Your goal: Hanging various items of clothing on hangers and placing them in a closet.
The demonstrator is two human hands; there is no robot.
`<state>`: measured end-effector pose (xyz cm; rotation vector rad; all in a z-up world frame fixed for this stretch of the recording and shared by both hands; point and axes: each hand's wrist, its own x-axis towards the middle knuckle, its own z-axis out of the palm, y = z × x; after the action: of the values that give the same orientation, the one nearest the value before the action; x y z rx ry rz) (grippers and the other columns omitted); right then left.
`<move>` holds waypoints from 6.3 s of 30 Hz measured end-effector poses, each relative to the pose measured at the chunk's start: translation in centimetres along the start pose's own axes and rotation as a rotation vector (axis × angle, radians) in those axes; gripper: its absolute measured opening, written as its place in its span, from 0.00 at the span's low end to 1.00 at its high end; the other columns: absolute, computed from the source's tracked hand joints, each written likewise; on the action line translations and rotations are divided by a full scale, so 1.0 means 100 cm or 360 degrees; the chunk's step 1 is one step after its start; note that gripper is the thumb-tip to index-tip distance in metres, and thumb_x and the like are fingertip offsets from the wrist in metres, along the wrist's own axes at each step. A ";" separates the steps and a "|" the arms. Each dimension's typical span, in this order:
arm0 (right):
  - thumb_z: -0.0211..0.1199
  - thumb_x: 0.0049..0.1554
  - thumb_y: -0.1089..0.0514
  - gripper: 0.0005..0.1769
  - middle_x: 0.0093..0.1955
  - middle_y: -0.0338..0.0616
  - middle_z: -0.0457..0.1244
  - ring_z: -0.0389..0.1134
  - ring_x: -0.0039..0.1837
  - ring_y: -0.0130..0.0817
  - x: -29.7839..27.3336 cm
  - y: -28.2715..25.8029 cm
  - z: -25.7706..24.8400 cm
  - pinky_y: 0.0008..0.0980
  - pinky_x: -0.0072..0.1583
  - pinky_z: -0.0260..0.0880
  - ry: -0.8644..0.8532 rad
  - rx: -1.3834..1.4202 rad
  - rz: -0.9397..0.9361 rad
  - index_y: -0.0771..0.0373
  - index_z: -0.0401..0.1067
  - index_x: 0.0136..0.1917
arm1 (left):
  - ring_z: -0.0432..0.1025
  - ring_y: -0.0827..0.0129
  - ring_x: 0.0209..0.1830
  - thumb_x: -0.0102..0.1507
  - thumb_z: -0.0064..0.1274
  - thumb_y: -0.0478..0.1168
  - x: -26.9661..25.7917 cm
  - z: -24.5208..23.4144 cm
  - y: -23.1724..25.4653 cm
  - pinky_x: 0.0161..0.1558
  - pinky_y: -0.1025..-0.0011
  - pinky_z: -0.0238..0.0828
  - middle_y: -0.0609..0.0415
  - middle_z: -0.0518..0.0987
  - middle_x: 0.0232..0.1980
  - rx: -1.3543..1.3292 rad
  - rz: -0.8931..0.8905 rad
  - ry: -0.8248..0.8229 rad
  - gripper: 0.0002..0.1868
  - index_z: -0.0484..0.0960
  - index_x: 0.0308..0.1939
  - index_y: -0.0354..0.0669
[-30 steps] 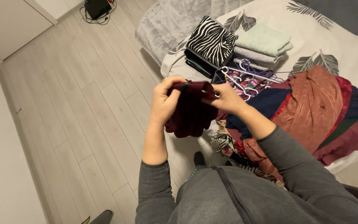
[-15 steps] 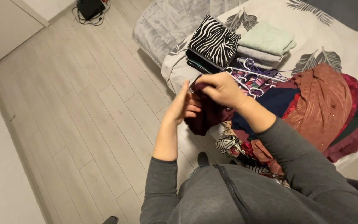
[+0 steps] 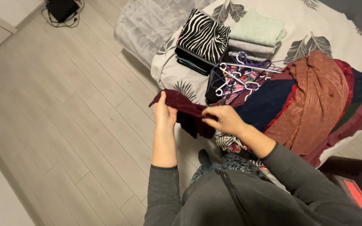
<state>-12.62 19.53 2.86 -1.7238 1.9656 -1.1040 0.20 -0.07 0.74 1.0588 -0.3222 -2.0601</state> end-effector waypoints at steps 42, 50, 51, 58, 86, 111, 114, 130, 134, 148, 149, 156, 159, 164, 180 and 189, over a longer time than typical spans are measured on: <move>0.54 0.71 0.55 0.08 0.24 0.40 0.60 0.64 0.30 0.33 0.078 0.282 -0.100 0.28 0.39 0.64 0.0571 0.0350 0.0642 0.55 0.74 0.53 | 0.74 0.43 0.59 0.66 0.47 0.42 0.022 0.079 0.002 0.58 0.50 0.69 0.32 0.81 0.53 0.1928 0.0364 -0.0127 0.19 0.84 0.55 0.34; 0.51 0.66 0.56 0.13 0.19 0.40 0.52 0.55 0.17 0.27 0.062 0.091 -0.121 0.24 0.22 0.53 -0.0505 0.1228 0.0698 0.66 0.72 0.50 | 0.75 0.41 0.57 0.66 0.39 0.40 -0.013 0.099 0.046 0.60 0.46 0.70 0.39 0.83 0.51 0.2608 0.0924 -0.0055 0.19 0.82 0.56 0.44; 0.52 0.66 0.56 0.14 0.19 0.40 0.51 0.53 0.16 0.26 0.061 0.074 -0.116 0.25 0.19 0.49 -0.0716 0.1327 0.0761 0.69 0.72 0.49 | 0.75 0.42 0.55 0.66 0.39 0.42 -0.018 0.101 0.050 0.58 0.47 0.72 0.42 0.83 0.50 0.2738 0.1006 -0.0038 0.18 0.83 0.54 0.48; 0.53 0.67 0.56 0.14 0.21 0.39 0.46 0.46 0.16 0.22 0.064 0.017 -0.058 0.23 0.19 0.42 -0.0780 0.1662 0.0905 0.70 0.71 0.49 | 0.78 0.43 0.52 0.66 0.40 0.43 -0.054 0.106 0.053 0.54 0.48 0.74 0.44 0.84 0.46 0.2779 0.1229 -0.0067 0.17 0.83 0.52 0.53; 0.60 0.62 0.59 0.09 0.24 0.42 0.55 0.58 0.22 0.24 0.106 0.002 -0.032 0.22 0.26 0.56 -0.0327 0.1661 0.0544 0.68 0.74 0.50 | 0.79 0.45 0.46 0.70 0.41 0.53 -0.038 0.078 0.019 0.50 0.52 0.77 0.41 0.84 0.36 0.2569 0.1178 -0.0333 0.22 0.86 0.40 0.43; 0.56 0.48 0.61 0.18 0.44 0.57 0.68 0.67 0.51 0.47 0.053 0.127 0.052 0.49 0.59 0.64 -0.0468 0.0743 0.0188 0.70 0.77 0.49 | 0.82 0.49 0.38 0.71 0.41 0.60 -0.043 0.068 0.100 0.35 0.61 0.85 0.34 0.81 0.44 0.1100 0.1079 -0.0113 0.31 0.76 0.53 0.30; 0.55 0.48 0.62 0.29 0.61 0.58 0.69 0.67 0.65 0.46 0.051 0.125 0.008 0.43 0.70 0.59 -0.0369 0.0863 0.0105 0.67 0.76 0.63 | 0.83 0.54 0.32 0.72 0.39 0.57 -0.068 0.062 0.120 0.31 0.65 0.87 0.39 0.83 0.39 0.1341 0.1213 0.0038 0.29 0.78 0.49 0.31; 0.64 0.63 0.57 0.06 0.31 0.31 0.61 0.57 0.40 0.21 0.096 0.110 -0.117 0.24 0.46 0.59 0.0184 0.0609 -0.0075 0.58 0.77 0.44 | 0.72 0.72 0.08 0.66 0.47 0.50 -0.044 0.021 0.113 0.12 0.79 0.68 0.52 0.74 0.12 0.1943 0.0788 -0.0147 0.18 0.85 0.31 0.45; 0.57 0.68 0.57 0.10 0.48 0.45 0.68 0.64 0.53 0.31 0.110 0.061 -0.126 0.38 0.60 0.64 -0.0185 0.0839 -0.0311 0.64 0.76 0.49 | 0.69 0.70 0.07 0.65 0.47 0.49 -0.047 0.024 0.118 0.11 0.79 0.63 0.50 0.72 0.11 0.1873 0.0707 -0.0243 0.17 0.85 0.32 0.43; 0.63 0.66 0.55 0.11 0.58 0.51 0.67 0.67 0.62 0.55 0.147 -0.051 -0.115 0.49 0.63 0.62 -0.0046 -0.0051 -0.0912 0.63 0.76 0.58 | 0.67 0.68 0.07 0.64 0.52 0.48 -0.018 -0.007 0.111 0.12 0.75 0.64 0.48 0.70 0.14 0.1620 0.0686 -0.0228 0.16 0.85 0.37 0.38; 0.63 0.67 0.54 0.12 0.55 0.54 0.68 0.69 0.58 0.55 0.139 -0.058 -0.119 0.47 0.58 0.66 -0.0057 -0.0026 -0.0719 0.63 0.77 0.58 | 0.67 0.70 0.07 0.65 0.50 0.48 -0.011 -0.018 0.116 0.11 0.76 0.63 0.49 0.69 0.15 0.1529 0.0743 -0.0116 0.17 0.85 0.38 0.37; 0.62 0.60 0.37 0.26 0.49 0.47 0.71 0.72 0.54 0.50 0.100 -0.105 -0.081 0.46 0.54 0.71 -0.0475 -0.0638 -0.0365 0.56 0.74 0.61 | 0.67 0.71 0.08 0.67 0.46 0.46 -0.043 -0.037 0.131 0.12 0.80 0.64 0.51 0.68 0.19 0.1166 0.0845 0.0228 0.20 0.81 0.49 0.31; 0.58 0.65 0.46 0.10 0.42 0.37 0.68 0.72 0.48 0.45 0.109 -0.076 -0.029 0.42 0.48 0.72 -0.0219 -0.0771 -0.0313 0.51 0.73 0.51 | 0.71 0.68 0.10 0.68 0.45 0.47 -0.050 -0.047 0.134 0.13 0.80 0.68 0.47 0.72 0.20 0.1169 0.0824 0.0219 0.21 0.81 0.52 0.31; 0.60 0.65 0.47 0.05 0.42 0.34 0.66 0.72 0.51 0.40 0.126 -0.057 -0.007 0.39 0.49 0.72 -0.0019 -0.0520 -0.0564 0.45 0.73 0.51 | 0.78 0.66 0.15 0.70 0.41 0.51 -0.123 -0.042 0.170 0.15 0.77 0.73 0.47 0.79 0.20 0.1926 0.0769 0.0268 0.23 0.82 0.53 0.38; 0.76 0.60 0.57 0.12 0.24 0.40 0.54 0.60 0.33 0.31 0.157 -0.077 0.013 0.28 0.39 0.59 -0.0109 0.0467 -0.0866 0.55 0.76 0.36 | 0.76 0.39 0.33 0.65 0.52 0.65 -0.265 -0.060 0.163 0.38 0.54 0.71 0.37 0.80 0.27 0.2424 0.1239 0.0091 0.32 0.84 0.32 0.35; 0.67 0.65 0.44 0.29 0.64 0.59 0.61 0.58 0.66 0.54 0.124 -0.124 -0.038 0.49 0.67 0.55 0.0239 0.0230 -0.1344 0.70 0.67 0.65 | 0.48 0.78 0.22 0.67 0.60 0.57 -0.313 -0.082 0.120 0.26 0.71 0.43 0.67 0.50 0.19 0.2208 0.1837 0.0752 0.35 0.52 0.20 0.52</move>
<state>-9.27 9.41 17.33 -2.5142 1.1496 -1.6067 23.72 16.09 20.05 1.4680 -1.7292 -0.3223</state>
